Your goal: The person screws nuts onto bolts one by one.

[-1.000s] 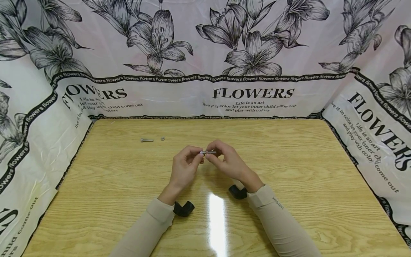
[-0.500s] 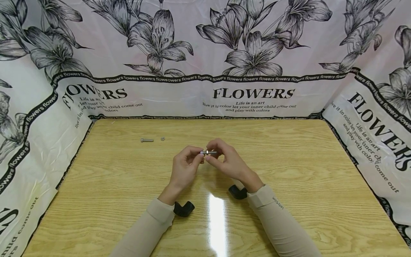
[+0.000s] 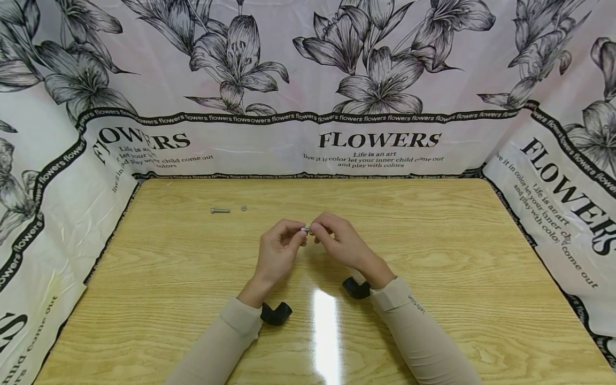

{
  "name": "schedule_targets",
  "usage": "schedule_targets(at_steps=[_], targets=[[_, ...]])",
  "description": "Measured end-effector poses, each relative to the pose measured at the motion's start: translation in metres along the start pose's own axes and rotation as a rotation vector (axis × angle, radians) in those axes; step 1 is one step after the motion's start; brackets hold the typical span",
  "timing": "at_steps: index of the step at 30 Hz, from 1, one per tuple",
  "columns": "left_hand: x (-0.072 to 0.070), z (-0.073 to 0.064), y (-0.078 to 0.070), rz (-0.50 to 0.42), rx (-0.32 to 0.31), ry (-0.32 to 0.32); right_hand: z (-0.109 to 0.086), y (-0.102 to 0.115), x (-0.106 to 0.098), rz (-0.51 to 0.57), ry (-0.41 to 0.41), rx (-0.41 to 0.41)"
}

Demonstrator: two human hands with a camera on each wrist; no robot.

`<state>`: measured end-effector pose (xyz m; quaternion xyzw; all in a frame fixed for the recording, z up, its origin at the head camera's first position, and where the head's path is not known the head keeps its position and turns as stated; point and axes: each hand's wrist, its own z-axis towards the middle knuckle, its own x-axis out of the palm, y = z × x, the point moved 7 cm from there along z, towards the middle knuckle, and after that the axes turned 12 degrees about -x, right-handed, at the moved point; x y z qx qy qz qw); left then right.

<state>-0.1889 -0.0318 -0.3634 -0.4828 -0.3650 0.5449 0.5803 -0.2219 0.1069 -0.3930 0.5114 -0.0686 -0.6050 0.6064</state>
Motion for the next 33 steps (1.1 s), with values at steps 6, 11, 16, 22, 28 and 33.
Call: schedule_targets(at_steps=[6,11,16,22,28,33], targets=[[0.0,0.001,0.004,-0.009,0.006,-0.002,0.006,0.036,-0.007,0.059,-0.019,-0.014],[0.0,0.001,0.003,-0.007,0.009,0.002,0.005,0.025,-0.004,0.021,-0.026,-0.058],[0.001,0.0,0.0,0.0,0.014,0.005,0.003,0.007,-0.001,-0.029,-0.021,-0.052],[0.0,0.0,0.0,-0.004,0.02,0.006,0.001,0.003,-0.001,0.018,-0.019,-0.023],[0.001,0.001,0.002,-0.017,0.018,0.022,0.001,0.005,-0.001,0.065,-0.039,-0.071],[0.001,0.0,0.002,-0.011,0.016,0.021,0.001,0.006,-0.002,0.001,-0.028,-0.093]])
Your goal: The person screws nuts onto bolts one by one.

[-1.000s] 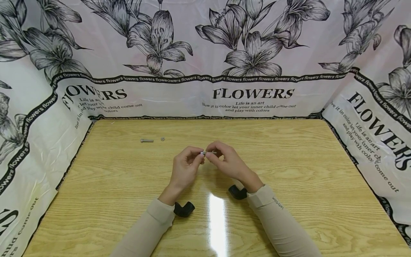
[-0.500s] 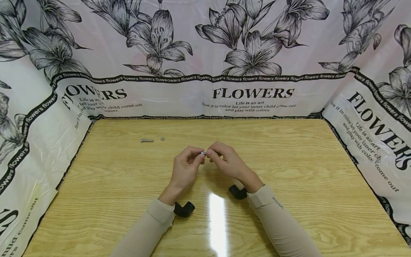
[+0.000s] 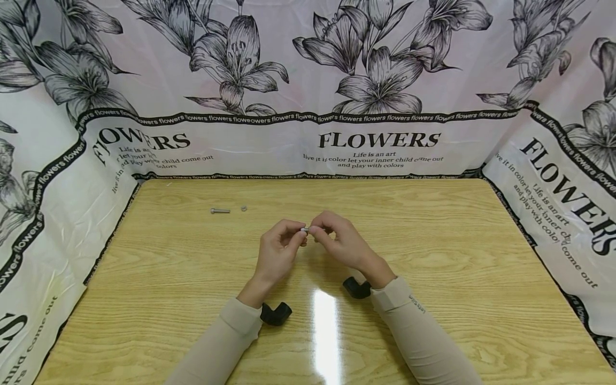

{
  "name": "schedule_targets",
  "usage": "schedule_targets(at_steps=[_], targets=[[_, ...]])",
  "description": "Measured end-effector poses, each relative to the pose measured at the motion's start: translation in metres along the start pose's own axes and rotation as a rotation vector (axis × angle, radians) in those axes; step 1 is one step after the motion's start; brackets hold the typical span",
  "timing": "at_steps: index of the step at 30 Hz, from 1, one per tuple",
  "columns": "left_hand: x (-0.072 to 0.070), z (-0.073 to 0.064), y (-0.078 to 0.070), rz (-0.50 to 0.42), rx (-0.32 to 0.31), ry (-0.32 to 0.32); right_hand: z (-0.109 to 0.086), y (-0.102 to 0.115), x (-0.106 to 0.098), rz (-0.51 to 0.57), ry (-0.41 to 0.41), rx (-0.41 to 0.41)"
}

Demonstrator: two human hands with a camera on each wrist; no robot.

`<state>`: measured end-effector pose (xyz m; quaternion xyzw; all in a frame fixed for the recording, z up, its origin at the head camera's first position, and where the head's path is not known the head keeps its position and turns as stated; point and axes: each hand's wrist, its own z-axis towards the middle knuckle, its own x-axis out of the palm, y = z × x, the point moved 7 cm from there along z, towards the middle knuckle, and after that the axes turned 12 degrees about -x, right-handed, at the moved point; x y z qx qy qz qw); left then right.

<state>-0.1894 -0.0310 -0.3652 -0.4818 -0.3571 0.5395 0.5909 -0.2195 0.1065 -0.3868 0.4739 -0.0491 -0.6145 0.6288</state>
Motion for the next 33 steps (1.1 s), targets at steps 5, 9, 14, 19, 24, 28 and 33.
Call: schedule_targets(at_steps=[5,9,14,19,24,28,33], targets=[[0.0006,-0.0005,-0.0001,0.002,0.007,0.005,-0.0006,-0.0021,-0.0005,-0.028,0.004,0.026],[0.0002,-0.0001,0.0,-0.003,0.003,0.004,-0.0015,-0.0032,-0.0002,0.0,0.0,0.072],[-0.0003,0.0005,0.0,-0.009,0.001,0.0,-0.0009,-0.0013,0.0012,0.031,-0.003,0.054],[0.0,0.0002,0.0003,-0.008,0.0,-0.003,0.0,0.0001,0.0016,0.003,0.011,0.025],[0.0006,-0.0002,0.0003,-0.011,0.011,0.003,-0.0002,-0.0006,0.0008,-0.016,0.019,0.049],[0.0004,0.0001,0.0009,-0.003,0.008,-0.002,-0.0005,-0.0011,0.0006,-0.006,0.019,0.072],[0.0003,0.0003,0.0009,-0.026,-0.01,0.005,-0.0004,0.0016,0.0008,0.041,0.001,0.07]])
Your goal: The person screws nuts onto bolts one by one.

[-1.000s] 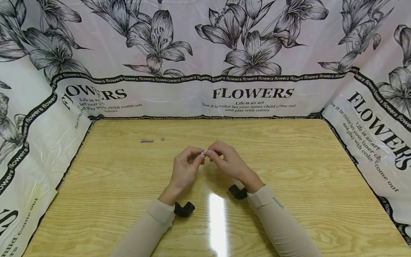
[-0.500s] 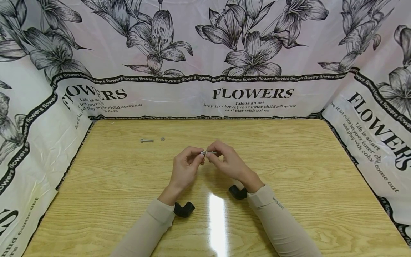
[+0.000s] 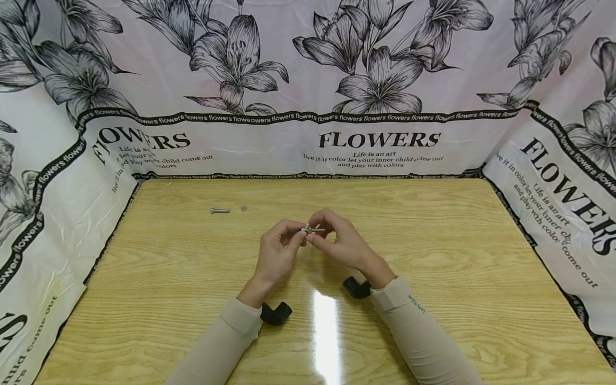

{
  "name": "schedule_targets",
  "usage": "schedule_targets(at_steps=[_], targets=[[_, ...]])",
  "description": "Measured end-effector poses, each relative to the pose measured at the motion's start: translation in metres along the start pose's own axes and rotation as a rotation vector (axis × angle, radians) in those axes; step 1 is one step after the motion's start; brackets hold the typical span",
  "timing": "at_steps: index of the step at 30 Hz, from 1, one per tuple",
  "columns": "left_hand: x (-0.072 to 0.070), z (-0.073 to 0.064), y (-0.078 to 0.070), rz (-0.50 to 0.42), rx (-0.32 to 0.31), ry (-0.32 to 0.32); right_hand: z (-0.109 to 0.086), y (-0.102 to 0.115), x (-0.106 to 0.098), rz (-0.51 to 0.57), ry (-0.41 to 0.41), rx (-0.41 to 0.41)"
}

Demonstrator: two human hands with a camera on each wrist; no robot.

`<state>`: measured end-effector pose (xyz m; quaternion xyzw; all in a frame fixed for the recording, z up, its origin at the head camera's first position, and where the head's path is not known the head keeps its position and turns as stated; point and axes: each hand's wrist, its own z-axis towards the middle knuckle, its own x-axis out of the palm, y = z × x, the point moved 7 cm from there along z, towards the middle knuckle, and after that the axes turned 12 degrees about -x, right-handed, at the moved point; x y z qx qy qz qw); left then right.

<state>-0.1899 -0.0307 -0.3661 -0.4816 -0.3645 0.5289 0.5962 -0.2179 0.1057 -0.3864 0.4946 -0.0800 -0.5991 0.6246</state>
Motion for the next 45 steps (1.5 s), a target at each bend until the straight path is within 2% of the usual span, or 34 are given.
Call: schedule_targets(at_steps=[6,10,17,24,45], targets=[[0.0,0.0,-0.001,0.015,0.012,-0.001,0.001,-0.001,0.0,-0.032,0.01,-0.052],[0.001,-0.001,-0.001,0.018,0.025,0.006,0.001,-0.001,0.0,-0.049,0.019,-0.047],[0.0,-0.001,0.0,0.032,0.012,-0.001,0.0,-0.002,0.0,-0.06,0.024,-0.027],[-0.002,0.0,-0.004,0.038,0.027,-0.022,-0.001,-0.003,-0.005,-0.045,0.002,0.002],[-0.006,0.002,-0.002,0.032,-0.008,-0.033,-0.001,-0.004,-0.011,-0.037,-0.054,0.0]])
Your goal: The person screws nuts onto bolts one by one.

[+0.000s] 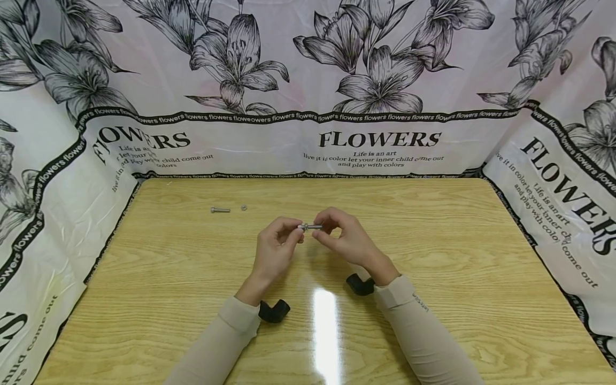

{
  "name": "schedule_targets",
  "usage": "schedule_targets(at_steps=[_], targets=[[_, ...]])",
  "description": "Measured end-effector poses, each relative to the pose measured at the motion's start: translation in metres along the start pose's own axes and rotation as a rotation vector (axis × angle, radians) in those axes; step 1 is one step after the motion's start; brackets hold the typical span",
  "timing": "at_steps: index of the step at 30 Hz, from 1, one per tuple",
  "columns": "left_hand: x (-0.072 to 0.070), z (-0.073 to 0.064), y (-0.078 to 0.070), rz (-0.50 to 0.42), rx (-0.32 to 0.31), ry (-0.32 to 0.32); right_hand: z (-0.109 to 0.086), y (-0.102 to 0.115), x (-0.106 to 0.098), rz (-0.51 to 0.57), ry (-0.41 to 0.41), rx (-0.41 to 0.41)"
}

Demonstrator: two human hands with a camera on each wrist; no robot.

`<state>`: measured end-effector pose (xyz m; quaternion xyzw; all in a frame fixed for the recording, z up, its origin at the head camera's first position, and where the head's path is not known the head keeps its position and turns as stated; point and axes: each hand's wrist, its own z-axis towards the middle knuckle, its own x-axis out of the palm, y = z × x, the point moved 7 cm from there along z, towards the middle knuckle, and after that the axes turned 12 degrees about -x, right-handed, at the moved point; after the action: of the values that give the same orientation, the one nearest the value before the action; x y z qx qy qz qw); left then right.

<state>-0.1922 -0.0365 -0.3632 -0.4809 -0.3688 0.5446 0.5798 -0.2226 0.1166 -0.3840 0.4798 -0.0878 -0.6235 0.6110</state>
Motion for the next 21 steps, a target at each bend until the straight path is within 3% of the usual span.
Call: schedule_targets(at_steps=[7,15,21], targets=[[-0.001,0.001,0.001,0.002,0.004,-0.002,0.008,0.033,-0.006,-0.011,0.004,-0.009],[-0.001,0.001,0.003,-0.007,-0.019,0.008,0.007,0.034,-0.007,-0.021,-0.015,-0.018],[0.002,0.0,-0.003,0.035,-0.021,0.038,0.008,0.039,-0.007,-0.023,-0.021,-0.053]])
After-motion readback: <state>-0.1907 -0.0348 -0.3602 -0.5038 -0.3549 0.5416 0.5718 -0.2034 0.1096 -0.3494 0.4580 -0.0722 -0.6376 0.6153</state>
